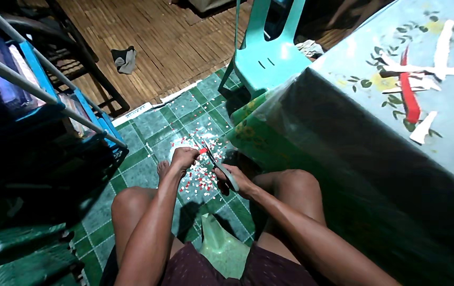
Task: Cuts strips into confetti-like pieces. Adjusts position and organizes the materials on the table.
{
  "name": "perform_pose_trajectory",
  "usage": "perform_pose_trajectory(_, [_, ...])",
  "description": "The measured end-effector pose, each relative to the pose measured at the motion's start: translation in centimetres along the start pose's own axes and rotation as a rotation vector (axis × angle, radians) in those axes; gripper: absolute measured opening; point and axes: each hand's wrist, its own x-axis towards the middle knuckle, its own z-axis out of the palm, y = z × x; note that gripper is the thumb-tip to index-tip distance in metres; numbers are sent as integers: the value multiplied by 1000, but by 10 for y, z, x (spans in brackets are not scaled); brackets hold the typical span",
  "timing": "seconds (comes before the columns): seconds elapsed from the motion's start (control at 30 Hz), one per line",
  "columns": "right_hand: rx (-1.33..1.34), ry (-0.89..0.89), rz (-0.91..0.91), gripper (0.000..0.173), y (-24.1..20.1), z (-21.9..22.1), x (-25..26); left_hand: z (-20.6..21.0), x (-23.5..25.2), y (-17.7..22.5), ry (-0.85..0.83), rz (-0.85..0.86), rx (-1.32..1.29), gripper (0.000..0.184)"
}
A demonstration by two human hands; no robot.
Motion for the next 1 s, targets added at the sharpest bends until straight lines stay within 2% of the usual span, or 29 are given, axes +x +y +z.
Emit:
perform_pose_trajectory(0.13, [-28, -16, -2, 55, 1, 1, 0, -1, 0, 1, 18, 2, -26, 16])
perform_pose_trajectory(0.3, [-20, -12, -1, 53, 1, 3, 0, 1, -3, 2, -58, 16, 35, 16])
perform_pose_trajectory(0.53, [15, -10, 17, 51, 0, 2, 0, 3, -2, 2, -83, 21, 82, 17])
perform_pose_trajectory(0.77, [-36, 48, 50, 40, -9, 2, -2, 3, -3, 3, -75, 18, 81, 17])
perform_pose_trajectory(1.0, [12, 36, 3, 50, -2, 3, 0, 2, 0, 1, -40, 38, 52, 17])
